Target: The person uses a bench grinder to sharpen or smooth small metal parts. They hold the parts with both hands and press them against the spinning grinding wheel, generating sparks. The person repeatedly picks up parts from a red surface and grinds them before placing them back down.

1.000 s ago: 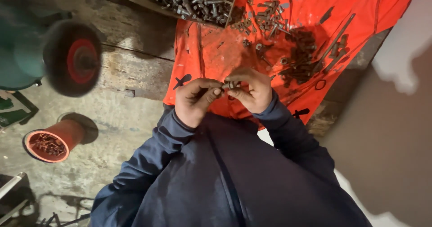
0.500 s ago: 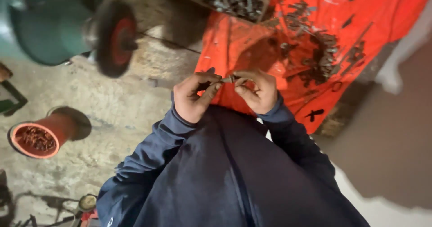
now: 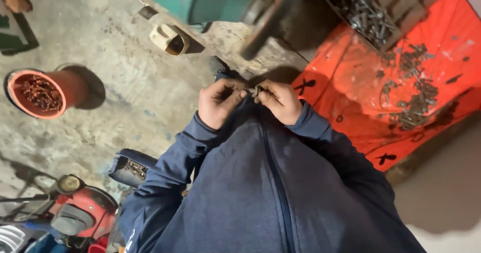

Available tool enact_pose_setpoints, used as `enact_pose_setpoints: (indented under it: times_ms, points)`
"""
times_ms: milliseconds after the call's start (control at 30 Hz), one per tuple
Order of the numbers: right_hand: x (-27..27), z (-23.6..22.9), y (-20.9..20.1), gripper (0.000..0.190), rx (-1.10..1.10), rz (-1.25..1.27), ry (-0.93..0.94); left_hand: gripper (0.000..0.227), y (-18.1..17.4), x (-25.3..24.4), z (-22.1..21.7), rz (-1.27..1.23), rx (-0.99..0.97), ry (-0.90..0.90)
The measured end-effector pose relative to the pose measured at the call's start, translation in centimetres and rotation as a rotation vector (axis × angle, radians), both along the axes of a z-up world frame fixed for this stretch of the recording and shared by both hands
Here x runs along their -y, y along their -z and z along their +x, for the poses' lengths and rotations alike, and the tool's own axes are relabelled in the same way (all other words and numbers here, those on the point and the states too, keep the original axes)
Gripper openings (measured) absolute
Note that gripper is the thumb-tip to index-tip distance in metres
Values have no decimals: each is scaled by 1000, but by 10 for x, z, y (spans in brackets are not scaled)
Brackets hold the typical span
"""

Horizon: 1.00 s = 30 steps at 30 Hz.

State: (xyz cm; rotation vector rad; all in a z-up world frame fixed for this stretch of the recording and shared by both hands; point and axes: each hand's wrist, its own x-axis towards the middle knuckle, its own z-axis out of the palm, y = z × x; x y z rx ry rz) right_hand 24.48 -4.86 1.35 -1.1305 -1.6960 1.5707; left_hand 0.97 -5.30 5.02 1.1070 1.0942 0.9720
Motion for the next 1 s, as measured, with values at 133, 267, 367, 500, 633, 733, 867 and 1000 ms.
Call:
enact_pose_setpoints:
  times_ms: [133,267,367,500,633,733,867,1000]
  points:
    - [7,-22,39,33,-327,-380,-70,13,23,3,-16,-116,241,-111]
    - [3,-48,38,44,-684,-884,-19,10,18,-12,-30,-181,564,-89]
    - [9,-55,49,46,-635,-728,14,11,18,-19,-34,-205,579,-91]
    - [31,-41,99,40,-431,-480,169,12,14,-28,-28,-244,595,-59]
    - [10,-47,63,47,-557,-482,116,12,15,-29,-24,-266,630,-35]
    - [1,-45,53,53,-623,-587,35,9,16,-26,-20,-245,587,-76]
    - [5,-43,68,49,-668,-619,125,17,35,-16,-13,-173,377,-120]
    - [16,-39,97,35,-778,-697,282,34,17,-11,-7,-177,161,-120]
